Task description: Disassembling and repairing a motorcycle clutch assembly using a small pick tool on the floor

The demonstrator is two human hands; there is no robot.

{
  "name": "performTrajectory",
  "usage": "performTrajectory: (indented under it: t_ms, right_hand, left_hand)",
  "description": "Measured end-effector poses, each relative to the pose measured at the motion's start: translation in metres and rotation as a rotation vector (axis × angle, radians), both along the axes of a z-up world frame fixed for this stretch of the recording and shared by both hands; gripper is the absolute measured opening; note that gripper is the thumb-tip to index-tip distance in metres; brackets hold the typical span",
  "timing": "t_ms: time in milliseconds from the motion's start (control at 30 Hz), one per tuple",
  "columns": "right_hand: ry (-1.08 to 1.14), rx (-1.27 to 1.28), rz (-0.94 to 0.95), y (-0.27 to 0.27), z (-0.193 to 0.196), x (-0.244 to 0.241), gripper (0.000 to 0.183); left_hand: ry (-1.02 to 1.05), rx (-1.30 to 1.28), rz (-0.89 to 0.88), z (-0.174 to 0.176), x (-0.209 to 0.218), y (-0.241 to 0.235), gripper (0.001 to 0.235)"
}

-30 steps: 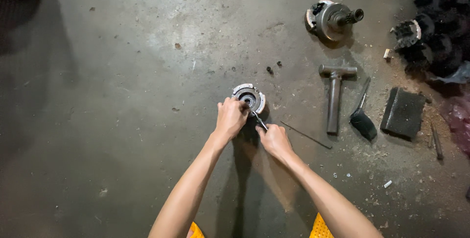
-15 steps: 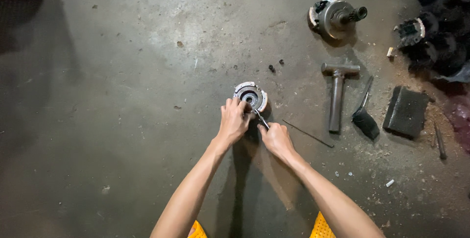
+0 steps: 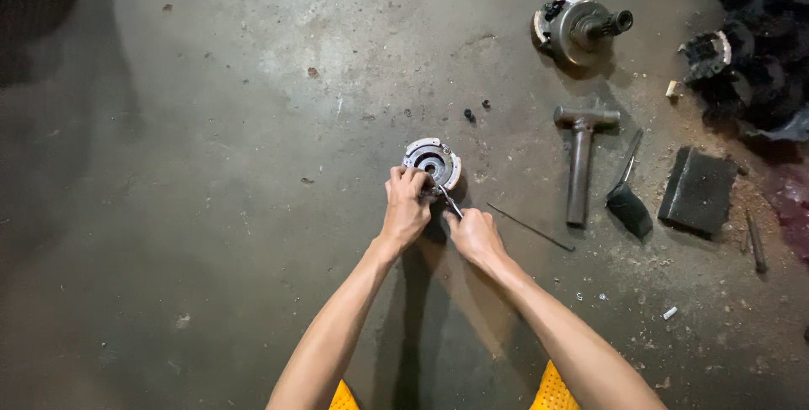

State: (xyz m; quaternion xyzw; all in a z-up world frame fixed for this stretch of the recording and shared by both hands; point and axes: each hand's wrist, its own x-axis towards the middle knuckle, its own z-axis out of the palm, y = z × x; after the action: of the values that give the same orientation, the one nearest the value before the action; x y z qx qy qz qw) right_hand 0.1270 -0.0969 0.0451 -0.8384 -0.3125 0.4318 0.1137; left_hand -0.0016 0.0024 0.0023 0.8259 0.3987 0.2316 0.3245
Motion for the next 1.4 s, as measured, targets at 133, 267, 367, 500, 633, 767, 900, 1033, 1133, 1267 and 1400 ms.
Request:
performTrajectory:
  t_ms: [133, 267, 367, 500, 633, 767, 900, 1033, 1133, 1267, 1400]
  right_hand:
    - [0.049, -0.023, 0.104, 0.004, 0.021, 0.008, 0.043]
    - [0.092, -0.023, 0.161, 0.006, 0.003, 0.017, 0.045]
    - [0.072, -0.026, 0.172, 0.013, 0.008, 0.017, 0.044]
    - [0.022, -0.011, 0.098, 0.012, 0.005, 0.01, 0.042]
    - [0.01, -0.016, 0.06, 0.009, -0.011, 0.012, 0.041]
    - [-0.006, -0.038, 0.05, 0.011, -0.012, 0.011, 0.04]
    - [-0.012, -0.023, 0.128, 0.014, 0.0, 0.013, 0.045]
    - [-0.015, 0.001, 0.29, 0.009, 0.053, 0.012, 0.045]
    - [-0.027, -0.073, 0.468, 0.006, 0.091, 0.015, 0.041]
    - [0.166, -0.134, 0.296, 0.043, 0.111, 0.026, 0.038]
    - [0.305, -0.288, 0.284, 0.084, 0.092, 0.04, 0.04]
  left_hand:
    - [0.05, 0.017, -0.022, -0.001, -0.005, 0.003, 0.029]
    - [0.075, 0.016, -0.042, -0.003, -0.003, 0.003, 0.031]
    - [0.082, -0.005, -0.032, -0.002, -0.003, 0.006, 0.031]
    - [0.062, -0.011, -0.01, -0.015, -0.003, 0.004, 0.034]
    - [0.082, 0.032, 0.004, -0.016, 0.0, 0.0, 0.036]
    - [0.028, 0.023, 0.017, -0.015, 0.002, 0.0, 0.036]
    - [-0.003, 0.051, 0.005, -0.011, -0.001, 0.003, 0.035]
    - [0.084, 0.216, -0.012, -0.002, -0.009, 0.003, 0.039]
    - [0.075, 0.359, -0.094, -0.006, -0.021, 0.009, 0.042]
    - [0.041, 0.439, -0.276, -0.013, -0.043, 0.021, 0.027]
    - [-0.016, 0.643, -0.351, -0.028, -0.046, 0.033, 0.025]
